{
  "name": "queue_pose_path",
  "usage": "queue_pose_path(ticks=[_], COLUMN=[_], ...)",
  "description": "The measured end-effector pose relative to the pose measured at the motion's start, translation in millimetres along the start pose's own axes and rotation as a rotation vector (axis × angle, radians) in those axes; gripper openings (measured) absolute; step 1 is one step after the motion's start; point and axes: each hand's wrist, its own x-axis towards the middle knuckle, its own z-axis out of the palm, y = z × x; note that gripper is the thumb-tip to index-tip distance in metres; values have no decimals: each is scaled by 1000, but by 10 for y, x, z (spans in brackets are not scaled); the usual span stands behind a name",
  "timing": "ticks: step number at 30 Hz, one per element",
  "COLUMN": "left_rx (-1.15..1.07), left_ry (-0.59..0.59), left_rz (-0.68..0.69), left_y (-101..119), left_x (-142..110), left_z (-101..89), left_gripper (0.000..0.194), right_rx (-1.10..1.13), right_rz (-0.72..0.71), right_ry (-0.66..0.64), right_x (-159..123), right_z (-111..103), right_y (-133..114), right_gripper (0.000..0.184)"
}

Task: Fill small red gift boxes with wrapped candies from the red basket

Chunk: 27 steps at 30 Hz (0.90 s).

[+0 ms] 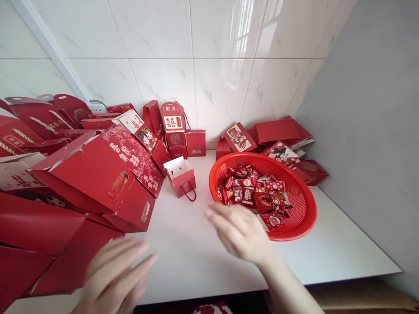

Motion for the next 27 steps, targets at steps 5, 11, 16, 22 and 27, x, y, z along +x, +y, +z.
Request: queue_pose_path(ticks=[5,11,16,22,27], left_rx=[-54,-24,12,-138,-422], left_ry=[-204,-173,-112,-70,-3], left_rz=[-305,-466,-455,-391,-325], left_y=[-425,-789,-1061,-958,-803], left_x=[357,351,151,21,4], left_z=[786,1188,1441,1338,1192], left_gripper=[42,53,26,9,14], right_rx=[-309,-260,-92,-127,-138], right_rz=[528,1021,1043,1182,1115], right_ry=[-187,-617,-719,-875,-929], right_x=[-276,-780,-813,-773,-735], right_z=[-506,-651,-533,-357,-269], right_y=[461,898,1013,1096,1153], right_gripper=[35,36,39,46,50])
